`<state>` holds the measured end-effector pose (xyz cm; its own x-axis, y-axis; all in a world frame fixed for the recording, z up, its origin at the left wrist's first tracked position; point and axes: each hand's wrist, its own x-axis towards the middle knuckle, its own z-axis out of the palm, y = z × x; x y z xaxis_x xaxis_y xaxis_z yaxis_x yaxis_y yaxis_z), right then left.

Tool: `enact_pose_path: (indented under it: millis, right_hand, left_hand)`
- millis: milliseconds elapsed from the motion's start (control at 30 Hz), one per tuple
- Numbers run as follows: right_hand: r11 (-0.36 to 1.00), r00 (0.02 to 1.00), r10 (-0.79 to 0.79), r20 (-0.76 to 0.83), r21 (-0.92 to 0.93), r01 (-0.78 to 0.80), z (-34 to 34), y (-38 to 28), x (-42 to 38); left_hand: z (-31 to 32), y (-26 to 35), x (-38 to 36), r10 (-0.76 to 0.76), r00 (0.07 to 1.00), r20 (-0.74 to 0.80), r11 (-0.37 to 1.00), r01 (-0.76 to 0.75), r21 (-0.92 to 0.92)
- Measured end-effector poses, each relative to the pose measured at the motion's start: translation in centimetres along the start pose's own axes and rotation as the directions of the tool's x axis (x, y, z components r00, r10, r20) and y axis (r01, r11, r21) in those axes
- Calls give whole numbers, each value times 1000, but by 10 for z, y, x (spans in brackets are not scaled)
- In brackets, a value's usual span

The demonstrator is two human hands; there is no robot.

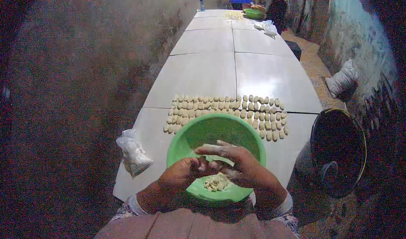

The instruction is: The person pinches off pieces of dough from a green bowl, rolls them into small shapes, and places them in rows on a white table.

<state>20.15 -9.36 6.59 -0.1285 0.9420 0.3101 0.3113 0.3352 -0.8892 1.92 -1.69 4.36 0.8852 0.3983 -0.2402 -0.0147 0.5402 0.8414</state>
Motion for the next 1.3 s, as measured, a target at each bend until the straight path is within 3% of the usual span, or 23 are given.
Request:
enact_pose_path:
  millis: [67,100,133,200,233,267,333,367,400,467,500,533,600,633,733,800,867,933,1000,1133,1167,1267,1300]
  right_hand:
    - [999,999,-27,38,-20,28,1,6,1]
    - [999,998,-53,-42,-3,53,2,1,0]
    - [999,998,-54,-42,-3,54,3,2,-1]
    - [999,992,44,-122,35,-40,5,7,-3]
    - [997,982,-64,-180,-64,53,7,8,0]
    - [997,982,-64,-177,-63,54,10,4,1]
    - [997,957,77,-280,-3,-81,18,-4,0]
    - [992,955,35,-295,124,2,21,0,-1]
    - [992,955,37,-294,125,1,20,5,0]
    - [995,945,-35,-325,-97,3,13,16,0]
    - [974,927,0,-375,-211,-86,11,19,-1]
    - [974,927,0,-375,-211,-86,9,15,-1]
    - [903,973,213,-93,-362,-233,4,1,-1]
    - [905,964,264,-14,-343,-253,12,-4,2]
    - [972,990,143,4,-191,-140,20,13,-1]
    - [979,988,154,10,-139,-151,20,17,0]
    - [920,975,222,-19,335,-203,19,17,2]
    - [950,982,180,-56,269,-158,19,18,2]
    - [988,984,146,-99,-40,-150,18,8,2]
    - [946,946,323,-18,-10,-324,16,9,-1]
    - [936,941,339,6,-100,-337,15,1,2]
    - [979,981,195,14,-61,-194,13,7,2]
    - [973,974,223,33,51,-224,14,13,-3]
  left_hand:
    - [15,13,-5,-102,994,-44,993,104,54]
    - [0,-6,-1,-111,991,72,980,122,-157]
    - [-2,-5,-1,-111,991,72,980,121,-157]
    - [-5,-2,-2,24,985,173,982,-55,178]
    - [-5,-3,-2,25,985,171,983,-55,176]
    - [-5,-4,-1,93,984,153,964,-127,232]
    - [-4,-9,1,229,965,128,902,-260,344]
    - [-9,-17,6,118,993,27,886,-118,449]
    - [-10,-19,6,118,993,27,886,-117,448]
    - [-9,-14,3,232,970,65,894,-239,378]
    - [-8,-13,1,248,968,44,883,-245,400]
    - [-7,-10,0,248,968,45,883,-245,400]
    - [-4,-5,0,180,983,15,774,-151,615]
    - [-4,-11,2,245,967,69,778,-239,581]
    - [-3,-13,3,243,967,81,797,-246,552]
    - [-17,-27,8,274,949,157,790,-315,527]
    - [-10,-22,3,378,912,159,713,-396,579]
    - [-8,-23,3,366,928,66,717,-326,616]
    - [-11,-23,3,195,977,81,845,-210,491]
    - [1,-8,-1,212,977,25,749,-179,638]
    - [4,-7,-2,212,977,25,749,-179,638]
    - [8,-5,-4,264,963,57,732,-238,638]
    - [8,-3,-5,271,958,94,765,-274,582]
